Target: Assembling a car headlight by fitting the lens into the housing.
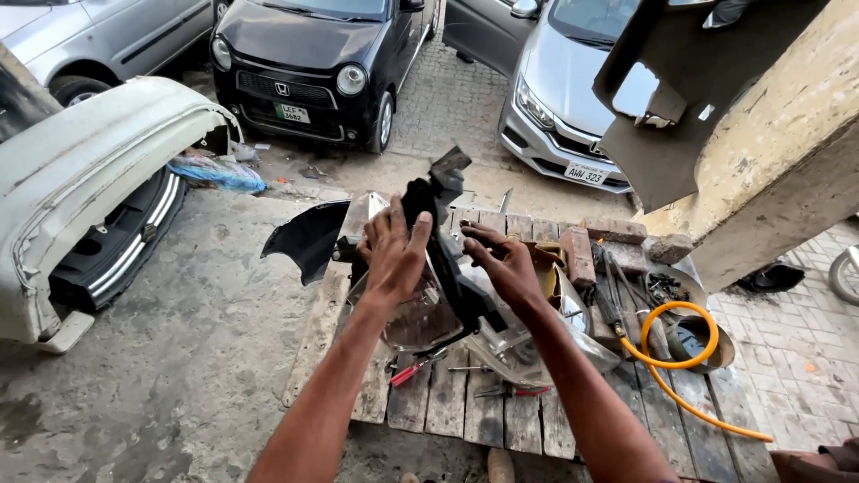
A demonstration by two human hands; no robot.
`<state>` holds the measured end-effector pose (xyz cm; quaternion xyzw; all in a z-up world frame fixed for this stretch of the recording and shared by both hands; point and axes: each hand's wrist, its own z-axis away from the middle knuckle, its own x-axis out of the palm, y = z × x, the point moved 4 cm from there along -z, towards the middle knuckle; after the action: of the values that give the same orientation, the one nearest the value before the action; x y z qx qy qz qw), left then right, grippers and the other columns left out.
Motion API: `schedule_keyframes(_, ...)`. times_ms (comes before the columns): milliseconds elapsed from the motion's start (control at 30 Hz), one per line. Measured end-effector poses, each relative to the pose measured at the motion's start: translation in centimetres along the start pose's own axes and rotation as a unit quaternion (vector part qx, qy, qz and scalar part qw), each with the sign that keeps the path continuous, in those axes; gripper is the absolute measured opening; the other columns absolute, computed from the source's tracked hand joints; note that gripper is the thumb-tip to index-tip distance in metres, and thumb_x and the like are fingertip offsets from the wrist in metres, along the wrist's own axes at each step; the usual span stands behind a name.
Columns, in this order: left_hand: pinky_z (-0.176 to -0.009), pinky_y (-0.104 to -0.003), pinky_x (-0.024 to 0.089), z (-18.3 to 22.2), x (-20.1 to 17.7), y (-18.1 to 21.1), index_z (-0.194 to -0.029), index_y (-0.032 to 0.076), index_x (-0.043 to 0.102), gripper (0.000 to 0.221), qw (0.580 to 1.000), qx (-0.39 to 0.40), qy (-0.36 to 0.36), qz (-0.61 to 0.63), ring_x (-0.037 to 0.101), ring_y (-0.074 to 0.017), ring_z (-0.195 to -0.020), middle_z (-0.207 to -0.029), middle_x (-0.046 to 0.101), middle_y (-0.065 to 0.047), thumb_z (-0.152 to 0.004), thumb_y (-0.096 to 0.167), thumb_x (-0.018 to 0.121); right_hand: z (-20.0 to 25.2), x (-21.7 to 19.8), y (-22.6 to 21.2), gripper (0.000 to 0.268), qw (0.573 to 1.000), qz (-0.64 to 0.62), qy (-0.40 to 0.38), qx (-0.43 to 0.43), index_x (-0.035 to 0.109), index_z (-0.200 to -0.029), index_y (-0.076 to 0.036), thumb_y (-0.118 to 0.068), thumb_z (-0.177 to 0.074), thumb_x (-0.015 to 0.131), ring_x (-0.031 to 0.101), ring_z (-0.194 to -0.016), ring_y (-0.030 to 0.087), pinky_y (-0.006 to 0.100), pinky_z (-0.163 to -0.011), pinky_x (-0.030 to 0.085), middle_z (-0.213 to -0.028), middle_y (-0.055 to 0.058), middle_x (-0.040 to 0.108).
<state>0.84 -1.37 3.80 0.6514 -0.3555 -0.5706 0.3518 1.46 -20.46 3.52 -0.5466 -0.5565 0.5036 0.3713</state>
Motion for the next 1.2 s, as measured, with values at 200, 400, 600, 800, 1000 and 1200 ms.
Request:
schedule_keyframes(200, -0.114, -0.044, 0.039, -1.2, -1.2, -1.0, -0.127, 0.018, 0.068, 0.066, 0.997, 0.037, -0.053, -0.034, 0.050, -0.0239, -0.131, -0.114, 0.065, -0.007, -0.087, 0.071, 0.074, 1.1, 0.3, -2.1, 0.065, 0.998, 0.021, -0.060, 0.005, 0.069, -0.132, -0.006, -0.015, -0.073, 0.093, 0.065, -0.097, 0.020, 0.032, -0.083, 0.060, -0.143, 0.021, 0.060)
schedule_keyframes(400, -0.095, -0.049, 0.056, -2.9, -1.2, -2.8, -0.117, -0.001, 0.076, 0.088, 0.980, 0.124, -0.146, 0.055, 0.069, -0.0343, -0.106, -0.107, 0.074, -0.021, -0.044, 0.039, 0.105, 1.1, -1.8, -1.3, 0.069, 0.995, -0.014, -0.094, 0.016, 0.070, -0.131, -0.007, -0.008, -0.066, 0.094, 0.063, -0.102, 0.017, 0.031, -0.085, 0.060, -0.142, 0.015, 0.063)
schedule_keyframes(600, -0.098, -0.049, 0.058, -0.7, 1.1, -1.2, -0.131, 0.012, 0.063, 0.093, 0.982, 0.033, -0.184, 0.040, 0.072, -0.0353, -0.117, -0.116, 0.076, -0.016, -0.052, 0.038, 0.105, 2.5, -3.4, 0.2, 0.080, 0.988, -0.081, -0.125, 0.036, 0.063, -0.138, 0.000, -0.006, -0.063, 0.091, 0.055, -0.120, 0.016, 0.034, -0.093, 0.054, -0.147, 0.014, 0.060)
schedule_keyframes(800, -0.112, -0.057, 0.053, 2.7, 3.4, 1.7, -0.137, 0.013, 0.062, 0.090, 0.975, 0.071, -0.208, 0.019, 0.065, -0.0439, -0.131, -0.130, 0.074, -0.020, -0.059, 0.036, 0.100, 2.8, -5.2, 2.6, 0.016, 0.966, -0.246, -0.025, 0.076, 0.072, -0.100, 0.007, -0.004, -0.090, 0.066, 0.047, -0.066, 0.008, 0.024, -0.055, 0.043, -0.075, 0.007, 0.055)
schedule_keyframes(1000, -0.101, -0.055, 0.059, 4.4, 7.9, -1.1, -0.136, 0.016, 0.061, 0.087, 0.969, 0.175, -0.173, -0.033, 0.072, -0.0399, -0.116, -0.119, 0.075, -0.014, -0.063, 0.049, 0.093, 0.6, -11.6, 21.8, 0.037, 0.974, -0.163, 0.064, 0.143, 0.064, -0.120, 0.000, 0.004, -0.083, 0.068, 0.053, -0.085, 0.026, 0.045, -0.072, 0.044, -0.103, 0.019, 0.062)
schedule_keyframes(1200, -0.100, -0.047, 0.059, 4.6, 10.1, -2.2, -0.129, 0.011, 0.067, 0.075, 0.964, 0.242, -0.107, 0.000, 0.075, -0.0351, -0.111, -0.112, 0.077, -0.012, -0.067, 0.046, 0.094, 1.8, -20.7, 41.6, 0.065, 0.963, -0.130, 0.106, 0.211, 0.048, -0.151, -0.009, 0.004, -0.089, 0.058, 0.059, -0.102, 0.032, 0.057, -0.087, 0.047, -0.131, 0.024, 0.059)
